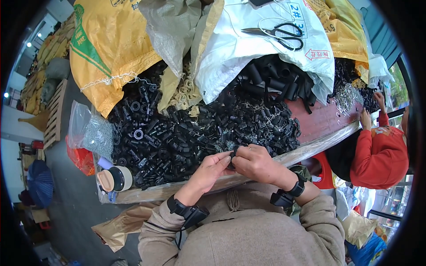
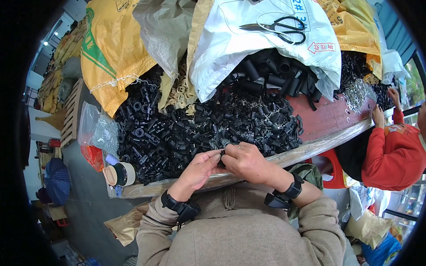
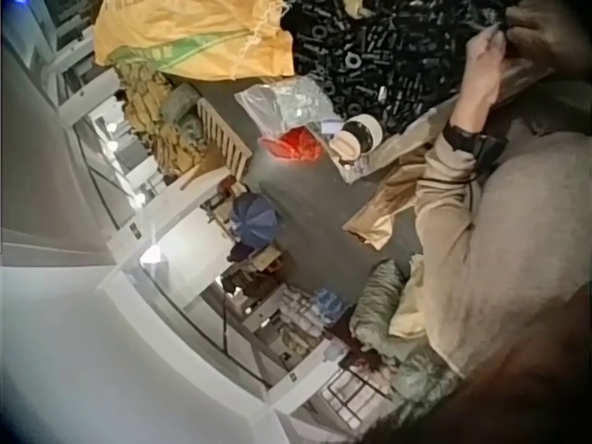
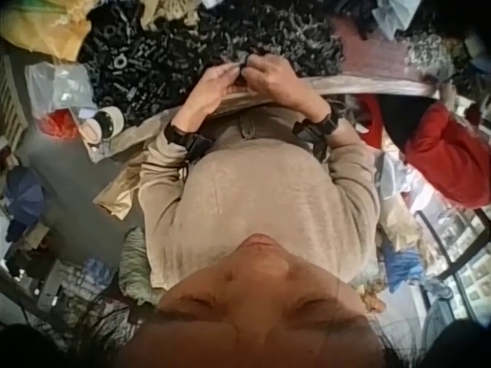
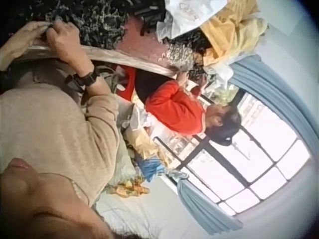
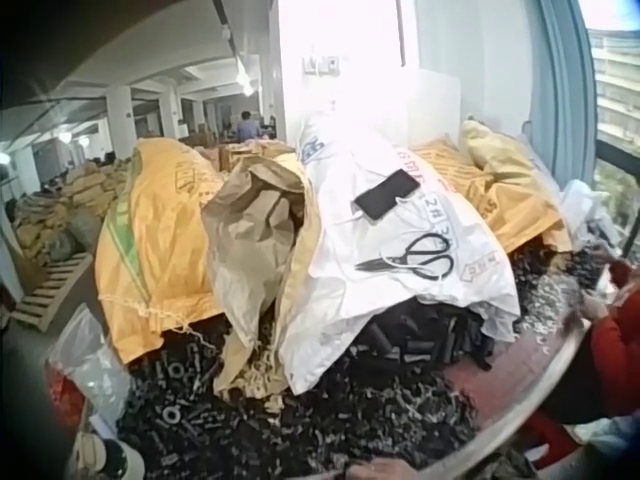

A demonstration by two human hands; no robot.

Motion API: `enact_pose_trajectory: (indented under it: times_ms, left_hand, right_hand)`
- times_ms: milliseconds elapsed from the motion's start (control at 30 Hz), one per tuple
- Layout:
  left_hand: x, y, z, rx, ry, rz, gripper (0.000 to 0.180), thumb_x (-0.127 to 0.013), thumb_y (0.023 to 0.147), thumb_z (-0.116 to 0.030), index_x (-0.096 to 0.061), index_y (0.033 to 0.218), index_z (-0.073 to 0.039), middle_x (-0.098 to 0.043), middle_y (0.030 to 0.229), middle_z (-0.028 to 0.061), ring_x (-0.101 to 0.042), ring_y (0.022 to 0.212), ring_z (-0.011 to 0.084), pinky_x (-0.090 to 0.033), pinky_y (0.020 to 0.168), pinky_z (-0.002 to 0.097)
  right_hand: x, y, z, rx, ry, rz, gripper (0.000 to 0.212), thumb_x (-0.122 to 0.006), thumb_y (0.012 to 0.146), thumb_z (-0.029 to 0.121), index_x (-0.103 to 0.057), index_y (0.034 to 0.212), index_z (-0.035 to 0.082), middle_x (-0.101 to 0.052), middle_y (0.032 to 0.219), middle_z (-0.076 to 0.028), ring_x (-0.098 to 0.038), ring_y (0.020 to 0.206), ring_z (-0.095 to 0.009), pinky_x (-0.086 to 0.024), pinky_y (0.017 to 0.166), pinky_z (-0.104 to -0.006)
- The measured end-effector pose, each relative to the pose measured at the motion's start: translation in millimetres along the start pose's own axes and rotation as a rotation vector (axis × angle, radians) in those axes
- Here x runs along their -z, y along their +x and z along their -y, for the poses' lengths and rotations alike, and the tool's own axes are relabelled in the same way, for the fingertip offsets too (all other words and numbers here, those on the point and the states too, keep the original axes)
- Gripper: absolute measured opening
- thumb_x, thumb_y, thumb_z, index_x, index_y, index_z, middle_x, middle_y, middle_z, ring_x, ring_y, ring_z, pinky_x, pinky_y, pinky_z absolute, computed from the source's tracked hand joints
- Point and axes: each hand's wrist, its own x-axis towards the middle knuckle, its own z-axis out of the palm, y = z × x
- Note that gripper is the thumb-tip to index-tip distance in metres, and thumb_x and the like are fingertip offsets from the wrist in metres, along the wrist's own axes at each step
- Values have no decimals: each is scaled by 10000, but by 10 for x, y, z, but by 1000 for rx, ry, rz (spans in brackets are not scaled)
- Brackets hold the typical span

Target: The person picks up a black plastic component and a small metal clip, then presses the clip into the component. They then slide this assembly into a larger black plastic housing and set it down.

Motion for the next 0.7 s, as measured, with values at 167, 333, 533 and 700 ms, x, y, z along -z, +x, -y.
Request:
enact_pose_trajectory:
  times_ms: [167, 333, 533, 700]
  left_hand:
    - [-15, -44, 7, 1, 78, 71, 340, -447, 877, -159, -426, 1167, 16, -530, 1003, 40, -527, 860, 97, -451, 747, 232]
    - [29, -56, -5, 35, 41, 87, 325, -462, 866, -136, -436, 1142, 33, -535, 1000, 66, -538, 867, 125, -455, 762, 260]
    - [80, -70, 54, 37, -12, 66, 310, -480, 858, -135, -460, 1129, 16, -542, 987, 48, -540, 825, 101, -451, 729, 229]
    - [90, -75, 56, 45, -37, 67, 310, -488, 853, -130, -466, 1125, 16, -545, 985, 51, -540, 825, 100, -453, 728, 231]
  right_hand:
    - [11, -54, 60, -114, 60, 29, 143, -601, 613, 100, -464, 611, 59, -429, 632, -57, -492, 521, -204, -399, 454, -313]
    - [8, -38, 84, -169, 161, 9, 115, -601, 635, 89, -491, 633, 59, -450, 644, -63, -503, 534, -229, -414, 456, -326]
    - [-72, -56, 104, -221, 239, -65, 107, -609, 632, 87, -509, 659, 58, -458, 657, -65, -505, 543, -236, -412, 465, -323]
    - [-91, -77, 163, -268, 237, -124, 115, -607, 631, 83, -499, 652, 54, -447, 649, -66, -502, 541, -238, -409, 466, -325]
